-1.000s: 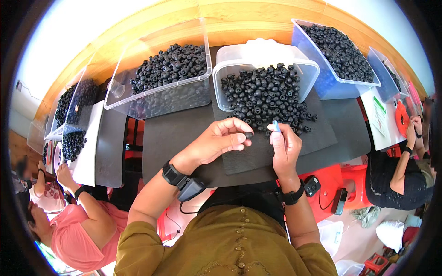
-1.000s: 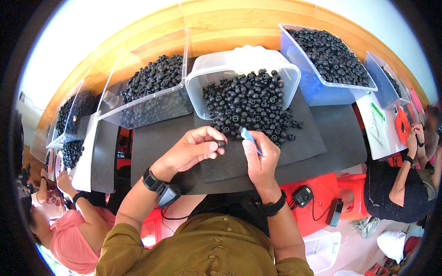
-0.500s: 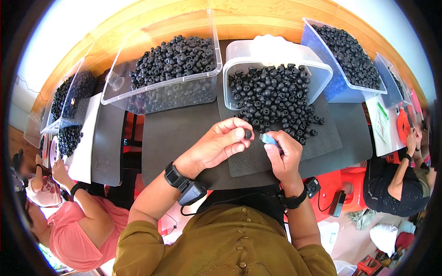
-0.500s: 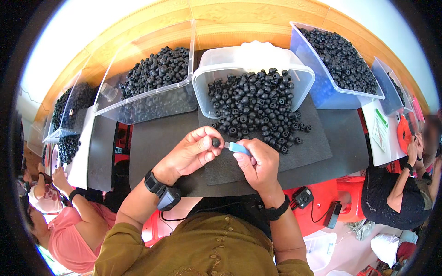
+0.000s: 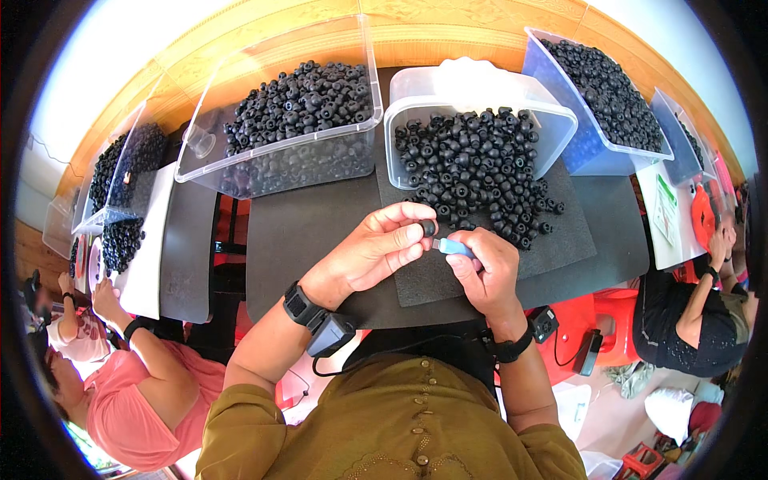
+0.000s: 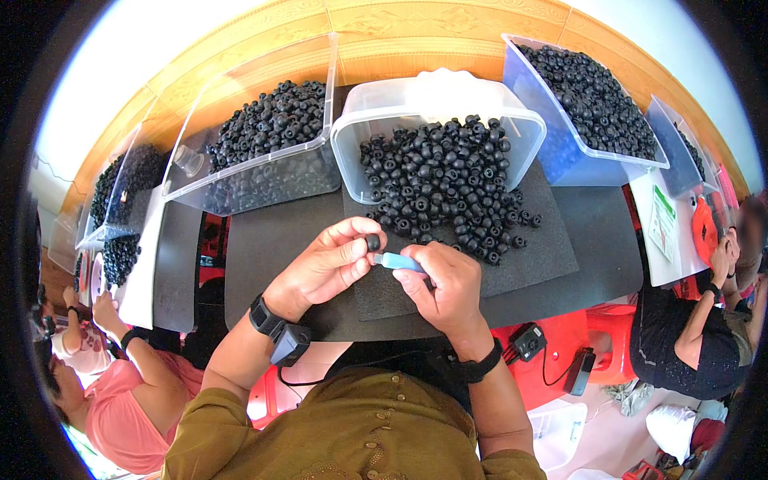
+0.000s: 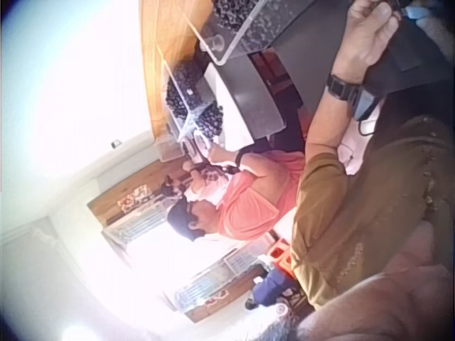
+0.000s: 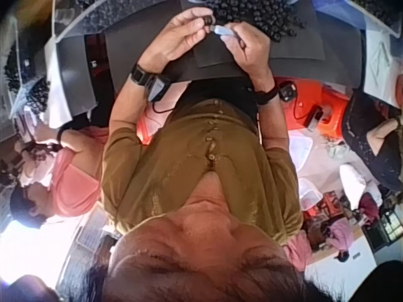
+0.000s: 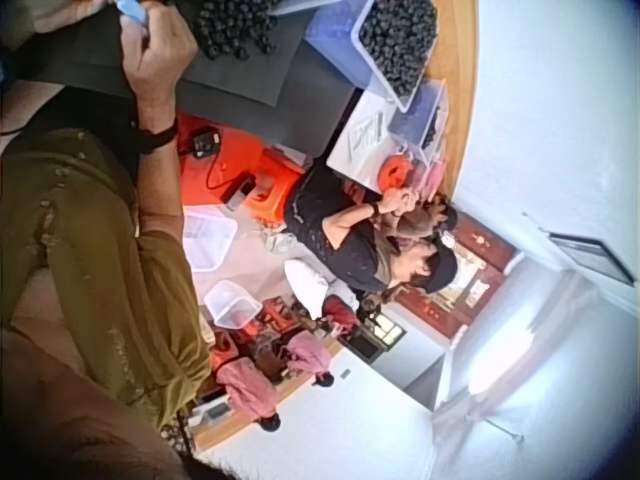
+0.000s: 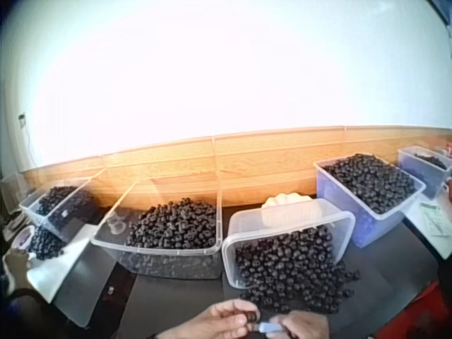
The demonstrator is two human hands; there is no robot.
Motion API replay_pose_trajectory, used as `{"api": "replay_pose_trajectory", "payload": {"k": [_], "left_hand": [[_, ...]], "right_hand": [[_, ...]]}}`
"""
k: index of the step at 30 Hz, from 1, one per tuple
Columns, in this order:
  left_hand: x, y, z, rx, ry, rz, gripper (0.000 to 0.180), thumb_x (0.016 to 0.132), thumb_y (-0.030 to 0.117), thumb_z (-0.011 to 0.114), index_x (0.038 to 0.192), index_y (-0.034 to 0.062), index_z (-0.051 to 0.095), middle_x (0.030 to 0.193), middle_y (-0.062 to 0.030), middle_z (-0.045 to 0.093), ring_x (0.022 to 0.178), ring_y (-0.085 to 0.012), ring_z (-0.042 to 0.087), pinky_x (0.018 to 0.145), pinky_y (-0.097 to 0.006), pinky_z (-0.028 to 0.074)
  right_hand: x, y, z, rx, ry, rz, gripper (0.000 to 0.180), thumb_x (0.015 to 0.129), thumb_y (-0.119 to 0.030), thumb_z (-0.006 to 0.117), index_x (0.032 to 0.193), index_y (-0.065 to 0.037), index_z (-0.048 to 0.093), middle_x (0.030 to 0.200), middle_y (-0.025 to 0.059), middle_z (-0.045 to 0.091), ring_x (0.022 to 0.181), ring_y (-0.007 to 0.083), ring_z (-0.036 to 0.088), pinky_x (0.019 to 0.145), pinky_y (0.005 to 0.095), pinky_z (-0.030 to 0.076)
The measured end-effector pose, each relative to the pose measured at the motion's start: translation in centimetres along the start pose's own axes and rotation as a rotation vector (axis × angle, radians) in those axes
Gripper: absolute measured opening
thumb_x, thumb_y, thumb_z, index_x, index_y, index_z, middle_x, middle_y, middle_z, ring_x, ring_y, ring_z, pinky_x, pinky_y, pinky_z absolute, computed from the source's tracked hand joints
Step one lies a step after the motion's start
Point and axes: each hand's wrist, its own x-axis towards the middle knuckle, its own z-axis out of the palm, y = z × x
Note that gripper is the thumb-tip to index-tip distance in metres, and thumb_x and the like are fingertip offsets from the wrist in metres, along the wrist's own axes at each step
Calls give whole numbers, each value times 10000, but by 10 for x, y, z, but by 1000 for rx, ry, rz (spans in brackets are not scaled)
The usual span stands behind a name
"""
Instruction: Sort and inspect small black rubber or plastic components at a manufacturing workstation.
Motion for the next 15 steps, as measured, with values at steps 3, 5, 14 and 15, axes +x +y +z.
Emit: {"api": "replay_pose_trajectory", "payload": {"k": [3,5,14,15], "left_hand": [[0,-1,0,-9,-4,21,220,934,123,608,1144,81,560,1046,-50,577,863,-79,587,744,-179,524],[1,-3,-4,-15,-28,20,206,935,126,607,1132,84,561,1046,-51,575,870,-81,583,742,-182,521],[3,-6,-7,-71,-96,25,188,945,120,596,1130,91,575,1020,-11,614,885,-98,614,773,-218,529],[3,-6,-7,-70,-95,23,184,946,123,596,1127,94,579,1015,-11,615,888,-98,613,775,-218,527]], "right_hand": [[1,-1,1,-23,-2,-16,202,804,-204,720,834,-20,643,627,76,553,512,222,543,480,324,411],[2,-2,1,-37,3,-29,196,795,-195,727,828,-22,641,628,77,554,515,226,548,482,327,415],[3,-4,0,-86,4,-31,193,784,-201,732,823,-34,643,638,69,563,523,231,554,481,336,416],[4,-4,0,-94,6,-35,195,786,-206,730,822,-34,644,638,69,563,522,232,553,480,336,416]]}}
